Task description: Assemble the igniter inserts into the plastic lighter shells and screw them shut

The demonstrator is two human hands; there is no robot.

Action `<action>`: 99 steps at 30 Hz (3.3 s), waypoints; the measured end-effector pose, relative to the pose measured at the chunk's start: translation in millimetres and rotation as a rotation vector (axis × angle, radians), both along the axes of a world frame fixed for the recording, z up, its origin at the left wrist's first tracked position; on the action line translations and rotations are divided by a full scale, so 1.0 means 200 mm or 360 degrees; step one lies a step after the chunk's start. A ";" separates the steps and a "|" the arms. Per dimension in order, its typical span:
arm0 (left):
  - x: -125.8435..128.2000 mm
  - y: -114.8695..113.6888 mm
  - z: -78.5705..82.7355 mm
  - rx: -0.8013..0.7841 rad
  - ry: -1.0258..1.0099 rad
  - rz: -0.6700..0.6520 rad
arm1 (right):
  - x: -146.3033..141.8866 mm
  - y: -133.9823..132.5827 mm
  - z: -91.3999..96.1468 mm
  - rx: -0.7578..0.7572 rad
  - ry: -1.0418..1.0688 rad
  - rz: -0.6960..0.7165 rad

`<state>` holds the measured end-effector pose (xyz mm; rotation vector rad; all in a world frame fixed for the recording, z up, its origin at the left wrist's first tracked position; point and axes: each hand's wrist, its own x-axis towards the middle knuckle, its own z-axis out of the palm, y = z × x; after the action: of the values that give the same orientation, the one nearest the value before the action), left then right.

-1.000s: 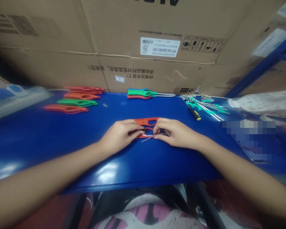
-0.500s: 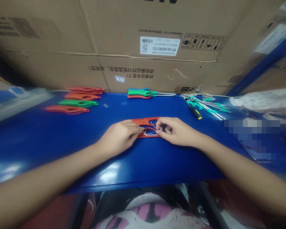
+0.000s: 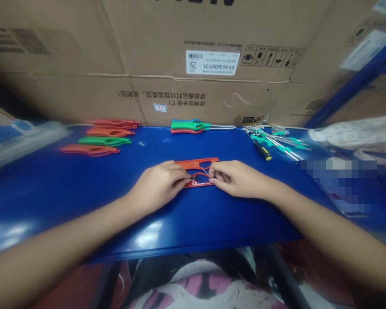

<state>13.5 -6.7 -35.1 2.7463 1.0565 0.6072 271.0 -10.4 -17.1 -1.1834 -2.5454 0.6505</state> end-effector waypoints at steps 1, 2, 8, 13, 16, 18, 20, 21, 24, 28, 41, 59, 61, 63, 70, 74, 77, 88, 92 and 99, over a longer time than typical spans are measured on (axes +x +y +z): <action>0.00 0.00 0.00 -0.0026 -0.0024 0.0025 | 0.00 0.00 0.00 0.0004 -0.0008 0.0000; 0.00 0.00 0.00 -0.0056 -0.0053 0.0052 | 0.00 0.00 0.00 0.0009 -0.0016 0.0000; 0.01 0.01 -0.02 -0.0117 -0.0135 0.0100 | 0.00 0.00 0.00 0.0020 -0.0050 0.0006; 0.01 0.01 -0.01 -0.0016 -0.0033 0.0075 | 0.01 0.00 0.00 0.0012 -0.0059 0.0007; 0.00 0.01 -0.01 0.0007 -0.0009 0.0069 | 0.01 0.00 0.00 0.0014 -0.0060 0.0004; 0.00 0.01 -0.02 0.0008 -0.0011 0.0069 | 0.01 0.00 0.00 0.0019 -0.0060 0.0005; 0.00 0.02 -0.02 0.0000 -0.0024 0.0072 | 0.01 0.00 0.00 0.0023 -0.0059 0.0008; 0.00 0.02 -0.03 -0.0008 -0.0032 0.0078 | 0.01 0.00 0.00 0.0024 -0.0060 0.0009; 0.01 0.02 -0.03 -0.0033 -0.0041 0.0094 | 0.01 0.00 0.00 0.0023 -0.0062 0.0013; 0.01 0.00 -0.02 0.0064 0.0039 0.0088 | 0.01 0.00 0.00 0.0024 -0.0055 0.0010; 0.01 0.00 -0.04 0.0223 0.0076 0.0120 | 0.00 0.00 0.00 0.0026 -0.0059 0.0021; 0.02 -0.02 0.00 0.0226 0.0241 0.0089 | 0.01 0.01 -0.01 0.0068 -0.0068 0.0022; 0.02 -0.02 0.01 0.0176 0.0217 0.0078 | 0.01 0.00 -0.01 0.0071 -0.0065 0.0020; 0.01 -0.03 0.02 0.0077 0.0171 0.0068 | 0.01 0.00 -0.01 0.0075 -0.0043 0.0021; 0.02 -0.06 0.04 -0.0171 -0.0011 0.0040 | -0.01 -0.01 -0.04 0.0249 0.0130 -0.0020; 0.03 -0.08 0.05 -0.0277 -0.0056 -0.0040 | -0.02 -0.02 -0.06 0.0301 0.0216 0.0014; 0.04 -0.09 0.04 -0.0343 -0.0147 -0.0055 | -0.03 -0.02 -0.06 0.0266 0.0183 0.0063; 0.05 -0.08 -0.02 -0.0258 -0.0254 -0.0219 | -0.03 -0.01 -0.07 0.0207 0.0076 0.0021; 0.05 -0.08 -0.03 -0.0219 -0.0234 -0.0230 | -0.02 0.00 -0.06 0.0228 0.0048 0.0063; 0.05 -0.07 -0.04 -0.0199 -0.0246 -0.0256 | -0.02 -0.01 -0.07 0.0283 -0.0020 0.0113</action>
<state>23.5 -20.6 -42.7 2.5968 0.8023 0.6907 267.5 -11.5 -31.8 -1.0450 -2.6031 0.4223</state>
